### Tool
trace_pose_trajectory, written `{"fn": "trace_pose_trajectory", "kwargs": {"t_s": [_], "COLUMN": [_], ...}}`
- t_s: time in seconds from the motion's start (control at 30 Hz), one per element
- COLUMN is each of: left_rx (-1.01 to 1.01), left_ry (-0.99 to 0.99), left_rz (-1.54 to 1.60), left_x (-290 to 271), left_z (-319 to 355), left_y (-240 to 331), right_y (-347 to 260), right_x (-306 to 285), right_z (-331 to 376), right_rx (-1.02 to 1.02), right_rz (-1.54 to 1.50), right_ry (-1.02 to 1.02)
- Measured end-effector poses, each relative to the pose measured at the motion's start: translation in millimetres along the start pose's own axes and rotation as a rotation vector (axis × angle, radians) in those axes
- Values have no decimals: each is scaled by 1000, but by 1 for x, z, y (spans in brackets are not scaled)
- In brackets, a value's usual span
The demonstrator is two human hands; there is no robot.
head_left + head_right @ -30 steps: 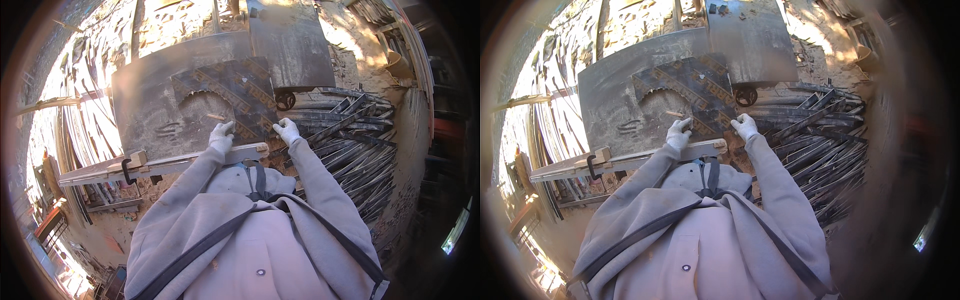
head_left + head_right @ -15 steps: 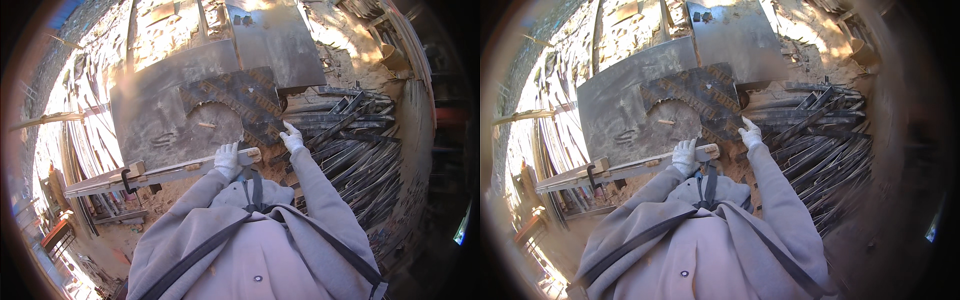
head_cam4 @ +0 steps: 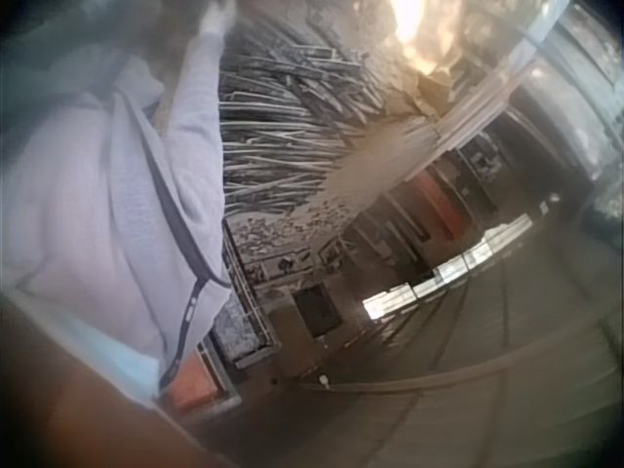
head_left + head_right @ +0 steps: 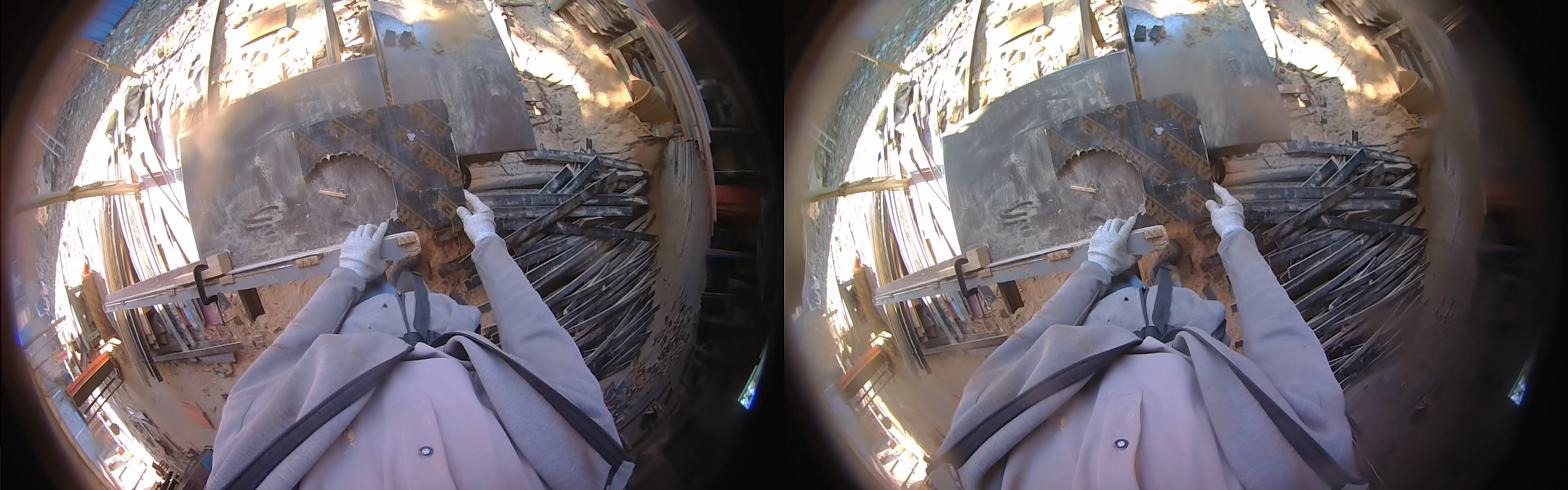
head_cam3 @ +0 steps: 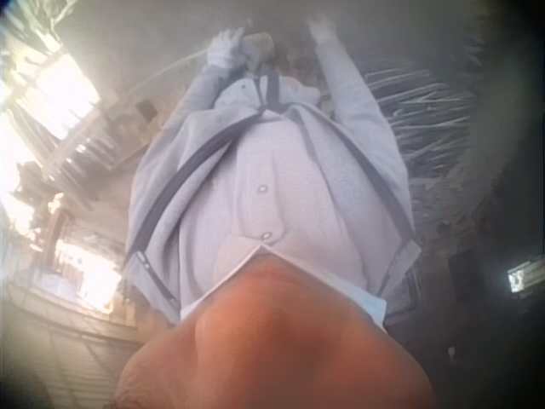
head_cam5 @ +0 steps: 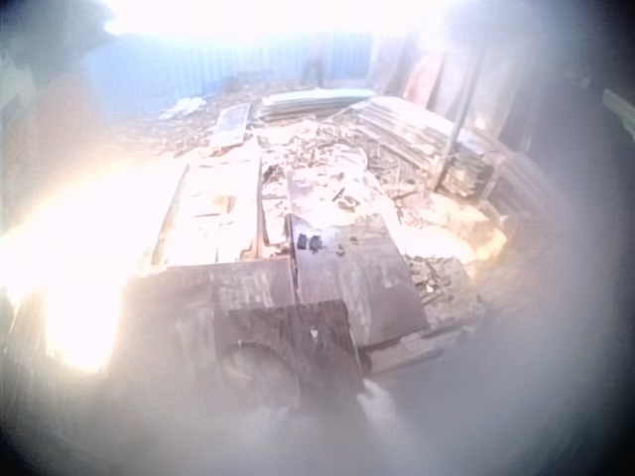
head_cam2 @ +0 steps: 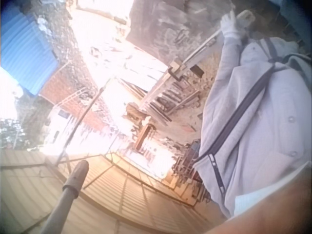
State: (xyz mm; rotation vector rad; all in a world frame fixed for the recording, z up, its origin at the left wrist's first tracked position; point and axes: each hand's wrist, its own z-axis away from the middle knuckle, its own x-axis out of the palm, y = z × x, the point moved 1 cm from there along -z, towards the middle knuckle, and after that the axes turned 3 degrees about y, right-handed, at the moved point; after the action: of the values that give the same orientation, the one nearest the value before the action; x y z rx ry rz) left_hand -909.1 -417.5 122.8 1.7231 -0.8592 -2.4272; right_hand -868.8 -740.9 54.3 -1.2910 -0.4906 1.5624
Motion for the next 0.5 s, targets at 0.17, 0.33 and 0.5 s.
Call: {"fn": "trace_pose_trajectory", "kwargs": {"t_s": [0.17, 0.33, 0.5], "left_rx": [-40, 6, -6], "left_ry": [45, 134, 133], "left_rz": [-26, -61, -82], "left_x": [3, 8, 11], "left_z": [6, 3, 6], "left_y": [-3, 0, 1], "right_y": [-26, 2, 11], "right_x": [-1, 0, 1], "right_z": [30, 13, 7], "right_rx": [-411, -539, -637], "right_rz": [793, 879, 839], "right_ry": [-66, 20, 49]}}
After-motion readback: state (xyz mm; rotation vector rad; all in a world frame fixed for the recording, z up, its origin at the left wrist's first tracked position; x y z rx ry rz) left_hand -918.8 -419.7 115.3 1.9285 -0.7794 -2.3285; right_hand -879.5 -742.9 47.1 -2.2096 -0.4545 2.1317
